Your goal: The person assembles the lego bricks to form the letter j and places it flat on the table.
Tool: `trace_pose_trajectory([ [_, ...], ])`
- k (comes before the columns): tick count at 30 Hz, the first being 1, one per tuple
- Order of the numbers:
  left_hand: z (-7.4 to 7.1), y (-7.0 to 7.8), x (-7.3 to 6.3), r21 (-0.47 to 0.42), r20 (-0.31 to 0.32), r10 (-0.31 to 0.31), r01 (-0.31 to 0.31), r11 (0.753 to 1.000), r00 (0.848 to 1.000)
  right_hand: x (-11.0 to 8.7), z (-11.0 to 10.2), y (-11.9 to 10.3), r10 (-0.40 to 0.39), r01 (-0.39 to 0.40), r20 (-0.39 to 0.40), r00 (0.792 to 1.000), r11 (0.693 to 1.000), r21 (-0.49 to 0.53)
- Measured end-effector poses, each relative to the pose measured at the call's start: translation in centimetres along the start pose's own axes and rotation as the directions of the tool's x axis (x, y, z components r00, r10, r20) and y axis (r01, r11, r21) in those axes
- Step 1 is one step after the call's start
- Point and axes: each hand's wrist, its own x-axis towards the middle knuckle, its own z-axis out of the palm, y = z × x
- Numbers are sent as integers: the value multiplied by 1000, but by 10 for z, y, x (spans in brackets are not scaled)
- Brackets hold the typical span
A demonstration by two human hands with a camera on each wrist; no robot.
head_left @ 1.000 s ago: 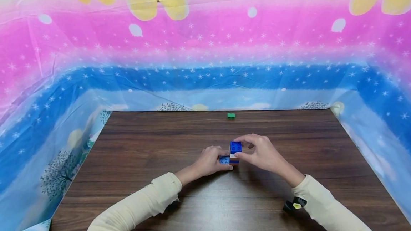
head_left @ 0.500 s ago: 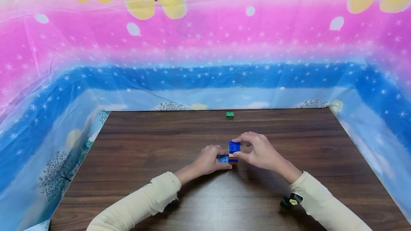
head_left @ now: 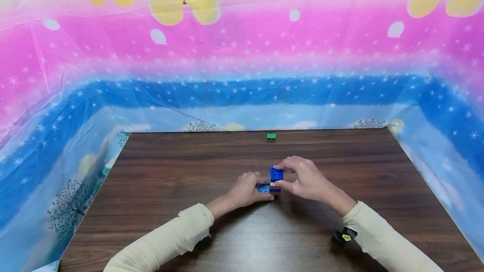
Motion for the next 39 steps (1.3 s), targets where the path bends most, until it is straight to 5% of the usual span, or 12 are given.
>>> trace_pose_trajectory([
  [14,0,1,1,-9,5,-15,15,1000,1000,-3,7,9,14,-8,-48,999,993,117],
  [23,0,1,0,-6,12,-40,40,999,999,-8,12,13,93,-86,-31,995,977,196],
  [39,-3,1,-4,-62,21,-45,46,997,999,-9,14,12,129,-122,-19,991,968,217],
])
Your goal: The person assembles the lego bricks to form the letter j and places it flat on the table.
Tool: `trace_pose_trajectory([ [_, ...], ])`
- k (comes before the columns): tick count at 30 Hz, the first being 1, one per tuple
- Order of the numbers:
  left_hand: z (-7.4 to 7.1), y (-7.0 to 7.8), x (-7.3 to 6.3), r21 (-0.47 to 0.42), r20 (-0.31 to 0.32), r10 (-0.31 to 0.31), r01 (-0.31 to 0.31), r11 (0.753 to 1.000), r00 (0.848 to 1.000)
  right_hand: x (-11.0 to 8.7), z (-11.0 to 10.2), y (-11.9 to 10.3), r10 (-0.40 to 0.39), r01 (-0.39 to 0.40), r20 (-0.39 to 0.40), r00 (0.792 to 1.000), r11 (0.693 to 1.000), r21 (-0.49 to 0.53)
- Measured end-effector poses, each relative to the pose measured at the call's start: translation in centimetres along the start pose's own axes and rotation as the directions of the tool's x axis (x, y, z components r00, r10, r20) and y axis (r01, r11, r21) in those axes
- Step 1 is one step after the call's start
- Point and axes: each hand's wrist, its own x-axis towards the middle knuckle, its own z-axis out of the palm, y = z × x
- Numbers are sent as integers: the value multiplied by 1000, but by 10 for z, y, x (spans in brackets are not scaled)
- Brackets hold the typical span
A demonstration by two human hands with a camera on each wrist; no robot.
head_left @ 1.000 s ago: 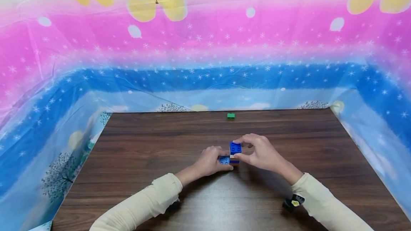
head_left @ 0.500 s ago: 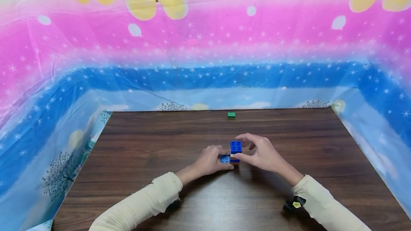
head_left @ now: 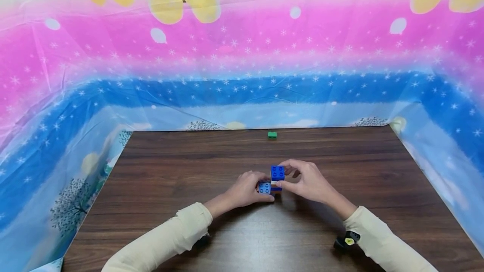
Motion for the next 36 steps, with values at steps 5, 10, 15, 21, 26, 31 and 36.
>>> trace_pose_trajectory([
  [5,-6,-2,-10,35,-22,18,-17,999,1000,0,1,2,0,0,-7,1000,1000,-15],
  [10,-15,-4,-21,49,-52,2,0,999,999,-1,0,2,13,-13,-12,1000,1000,-24],
  [15,-19,-7,-31,64,-54,-14,18,998,998,-1,1,0,18,-18,-9,1000,1000,-24],
  [21,-20,-10,-37,57,-92,18,-13,998,996,0,1,-1,18,-19,-12,1000,999,-41],
  [26,-20,-12,-38,26,-115,65,-62,998,991,-1,2,-1,14,-15,-19,1000,999,-41],
  [31,-20,-12,-36,30,-119,88,-85,996,989,-1,1,1,11,-12,-25,1000,999,-33],
  [36,-20,-10,-34,49,-107,88,-83,995,990,-1,0,4,24,-25,-36,999,999,-23],
])
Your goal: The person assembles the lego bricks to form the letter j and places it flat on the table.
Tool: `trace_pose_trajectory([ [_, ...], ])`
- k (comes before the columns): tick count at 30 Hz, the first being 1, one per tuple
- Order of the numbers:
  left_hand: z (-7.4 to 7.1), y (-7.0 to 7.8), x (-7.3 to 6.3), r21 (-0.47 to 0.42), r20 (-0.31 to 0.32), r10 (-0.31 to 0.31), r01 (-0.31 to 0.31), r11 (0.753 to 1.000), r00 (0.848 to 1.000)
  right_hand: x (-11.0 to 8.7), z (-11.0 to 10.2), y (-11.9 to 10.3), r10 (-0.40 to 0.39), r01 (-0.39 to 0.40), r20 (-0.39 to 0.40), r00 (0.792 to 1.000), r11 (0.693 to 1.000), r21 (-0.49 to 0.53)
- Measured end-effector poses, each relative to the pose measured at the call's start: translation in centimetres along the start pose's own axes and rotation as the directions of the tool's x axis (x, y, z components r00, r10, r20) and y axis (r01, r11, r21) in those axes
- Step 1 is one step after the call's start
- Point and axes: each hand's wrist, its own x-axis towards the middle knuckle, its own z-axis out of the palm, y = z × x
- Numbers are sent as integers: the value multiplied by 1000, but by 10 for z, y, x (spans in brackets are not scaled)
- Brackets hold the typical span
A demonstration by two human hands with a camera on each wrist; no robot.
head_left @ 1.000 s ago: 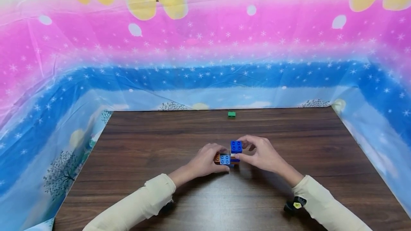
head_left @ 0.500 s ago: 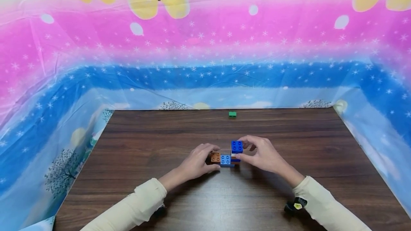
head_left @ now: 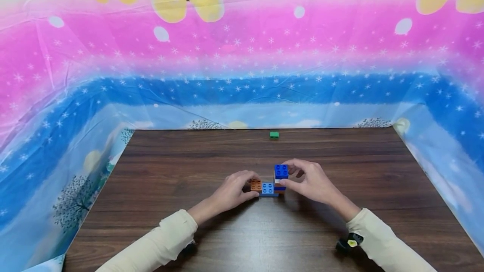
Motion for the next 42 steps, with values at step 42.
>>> trace_pose_trajectory([
  [42,-3,-29,27,-218,66,-72,85,972,995,53,13,48,188,-179,-57,980,975,132],
])
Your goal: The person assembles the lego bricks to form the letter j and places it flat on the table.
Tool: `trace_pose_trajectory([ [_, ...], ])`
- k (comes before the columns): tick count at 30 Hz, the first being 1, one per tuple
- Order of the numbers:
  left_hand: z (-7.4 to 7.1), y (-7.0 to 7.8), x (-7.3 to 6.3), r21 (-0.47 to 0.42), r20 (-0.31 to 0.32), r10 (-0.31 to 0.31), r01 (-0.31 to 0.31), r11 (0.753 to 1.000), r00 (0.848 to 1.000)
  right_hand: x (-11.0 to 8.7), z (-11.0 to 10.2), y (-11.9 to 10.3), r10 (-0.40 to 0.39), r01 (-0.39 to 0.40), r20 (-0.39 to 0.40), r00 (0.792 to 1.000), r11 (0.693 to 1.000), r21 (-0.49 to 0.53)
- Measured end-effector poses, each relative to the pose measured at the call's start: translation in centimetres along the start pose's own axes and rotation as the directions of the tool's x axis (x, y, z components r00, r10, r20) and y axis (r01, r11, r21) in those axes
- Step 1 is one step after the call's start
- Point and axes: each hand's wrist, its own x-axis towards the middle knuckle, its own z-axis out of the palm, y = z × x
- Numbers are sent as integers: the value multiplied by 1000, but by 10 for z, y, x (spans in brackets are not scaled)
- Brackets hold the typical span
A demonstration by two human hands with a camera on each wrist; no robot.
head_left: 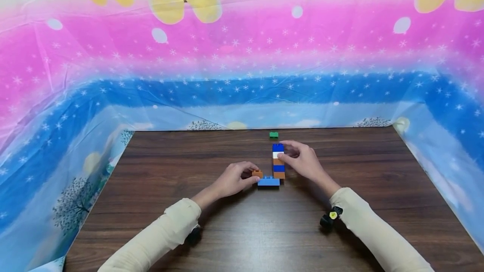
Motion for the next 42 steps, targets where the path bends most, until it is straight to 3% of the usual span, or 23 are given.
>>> trace_pose_trajectory([
  [15,-2,-2,5,20,2,-53,53,998,999,16,10,11,144,-144,44,989,990,-6],
  [24,-3,-2,6,9,10,-58,58,998,998,18,13,20,99,-96,49,994,993,-67],
  [42,-5,-2,7,35,51,-52,50,998,997,20,15,21,126,-118,75,989,987,-113],
])
